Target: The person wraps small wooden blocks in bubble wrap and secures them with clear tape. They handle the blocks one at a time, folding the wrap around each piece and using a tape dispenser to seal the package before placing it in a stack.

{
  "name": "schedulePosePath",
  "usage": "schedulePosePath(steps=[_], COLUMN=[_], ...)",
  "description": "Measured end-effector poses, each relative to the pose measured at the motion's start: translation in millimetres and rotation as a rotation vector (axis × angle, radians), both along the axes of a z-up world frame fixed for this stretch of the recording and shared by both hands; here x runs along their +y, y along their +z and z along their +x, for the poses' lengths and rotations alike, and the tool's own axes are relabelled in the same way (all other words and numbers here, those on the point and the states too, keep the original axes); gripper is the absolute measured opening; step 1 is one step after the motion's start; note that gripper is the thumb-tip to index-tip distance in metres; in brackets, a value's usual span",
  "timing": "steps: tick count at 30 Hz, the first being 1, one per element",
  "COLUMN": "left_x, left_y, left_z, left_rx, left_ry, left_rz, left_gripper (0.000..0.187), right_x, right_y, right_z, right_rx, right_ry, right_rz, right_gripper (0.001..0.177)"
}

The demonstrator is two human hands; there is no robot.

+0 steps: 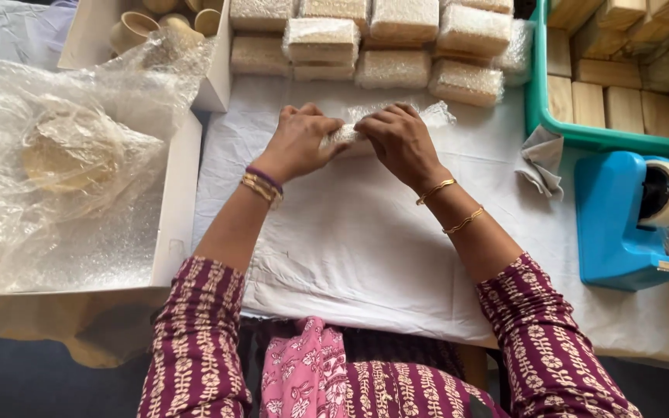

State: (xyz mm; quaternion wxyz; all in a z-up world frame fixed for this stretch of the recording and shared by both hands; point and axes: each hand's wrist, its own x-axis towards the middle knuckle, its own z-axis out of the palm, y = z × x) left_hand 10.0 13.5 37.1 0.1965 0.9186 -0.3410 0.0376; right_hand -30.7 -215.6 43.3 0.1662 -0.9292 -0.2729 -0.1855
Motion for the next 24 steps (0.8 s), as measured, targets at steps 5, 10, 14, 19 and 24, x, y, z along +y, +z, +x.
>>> schedulePosePath(steps=[5, 10, 14, 19, 24], left_x=[-2, -14, -20, -18, -13], left_y=[-1, 5, -15, -15, -29], left_z=[42, 59, 56, 15, 39], left_rx=[0.278, 0.385, 0.108, -0.362, -0.321], left_ry=[0.034, 0.141, 0.181, -0.110, -0.103], left_rz=[0.047, 0.200, -0.059, -0.173, -0.250], left_gripper=[0.056, 0.049, 0.041, 0.063, 0.053], right_x=[-8, -17, -20, -19, -20], right_y=[7, -10, -12, -6, 11], right_z=[10, 39, 61, 67, 43], right_rx=[-0.040, -0.034, 0.208, 0.382, -0.140], right_ry=[0.097, 0.094, 0.085, 0.029, 0.165], right_rz=[-0.086, -0.103, -0.077, -0.196, -0.082], right_gripper=[0.035, 0.033, 0.032, 0.027, 0.059])
